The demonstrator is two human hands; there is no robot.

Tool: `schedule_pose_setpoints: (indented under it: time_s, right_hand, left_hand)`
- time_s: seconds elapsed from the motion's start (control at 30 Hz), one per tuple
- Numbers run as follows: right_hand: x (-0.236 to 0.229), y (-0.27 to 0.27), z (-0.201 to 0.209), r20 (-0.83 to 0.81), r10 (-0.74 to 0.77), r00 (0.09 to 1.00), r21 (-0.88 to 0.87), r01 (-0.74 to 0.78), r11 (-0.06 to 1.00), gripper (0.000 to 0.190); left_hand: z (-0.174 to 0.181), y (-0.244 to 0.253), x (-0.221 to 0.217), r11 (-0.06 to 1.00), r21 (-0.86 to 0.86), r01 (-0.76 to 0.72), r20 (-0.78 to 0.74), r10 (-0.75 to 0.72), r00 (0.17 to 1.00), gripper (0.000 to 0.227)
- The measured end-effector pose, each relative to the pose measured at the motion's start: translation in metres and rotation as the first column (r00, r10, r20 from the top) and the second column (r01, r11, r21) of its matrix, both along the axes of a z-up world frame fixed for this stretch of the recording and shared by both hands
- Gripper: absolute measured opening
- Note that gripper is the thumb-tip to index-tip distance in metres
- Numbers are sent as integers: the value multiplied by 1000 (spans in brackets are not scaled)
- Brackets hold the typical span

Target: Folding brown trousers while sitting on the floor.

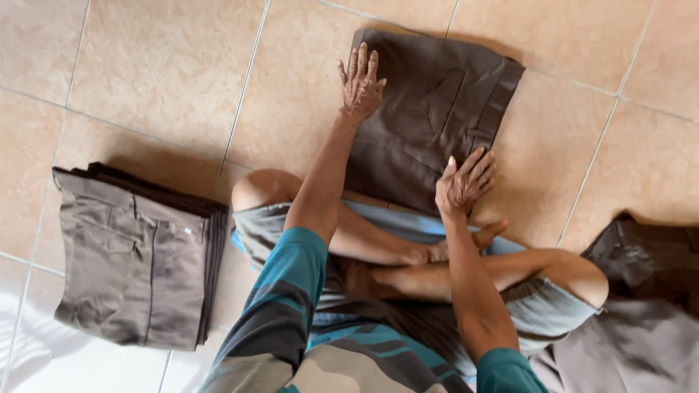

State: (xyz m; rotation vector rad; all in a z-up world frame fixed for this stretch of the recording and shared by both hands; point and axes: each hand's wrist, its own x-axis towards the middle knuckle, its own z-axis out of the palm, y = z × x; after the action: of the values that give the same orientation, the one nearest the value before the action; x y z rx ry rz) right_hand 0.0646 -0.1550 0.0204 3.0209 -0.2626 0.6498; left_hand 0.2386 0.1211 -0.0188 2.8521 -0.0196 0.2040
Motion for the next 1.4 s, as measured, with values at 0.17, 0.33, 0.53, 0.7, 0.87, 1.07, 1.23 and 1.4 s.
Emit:
schedule_pose_setpoints:
  time_s: [0.17,0.33,0.53,0.7,0.87,1.07,1.23,1.4]
  right_hand:
    - [3,4,4,-119,-51,992,-76,43,996,65]
    - [9,4,0,-195,-65,979,-65,53,996,67]
    - [8,7,9,-130,-77,989,-73,67,995,65]
    - [2,-2,-5,-116,-142,983,-172,121,978,67]
    - [5,-4,-13,-180,-108,978,-71,97,993,71]
    - [9,-27,-20,-461,13,887,266,124,956,73]
    - [-4,-76,-52,-163,162,973,508,-58,859,66]
    - [-8,-72,-58,-27,103,994,247,-93,965,54]
  left_hand:
    - [-24,11,21,995,86,-48,187,31,982,69]
    - [-14,14,18,999,28,-37,120,33,992,70]
    - [-38,16,22,1000,12,-28,207,25,978,69]
    - [-35,-7,-15,976,39,-213,115,207,972,76]
    - [33,-16,-110,977,-201,-77,139,106,985,74]
    - [-1,11,-175,989,-126,-82,-100,70,993,73]
    - [14,5,-179,976,-174,-129,-204,92,975,72]
    - [27,-2,-180,982,-110,-151,-284,114,952,72]
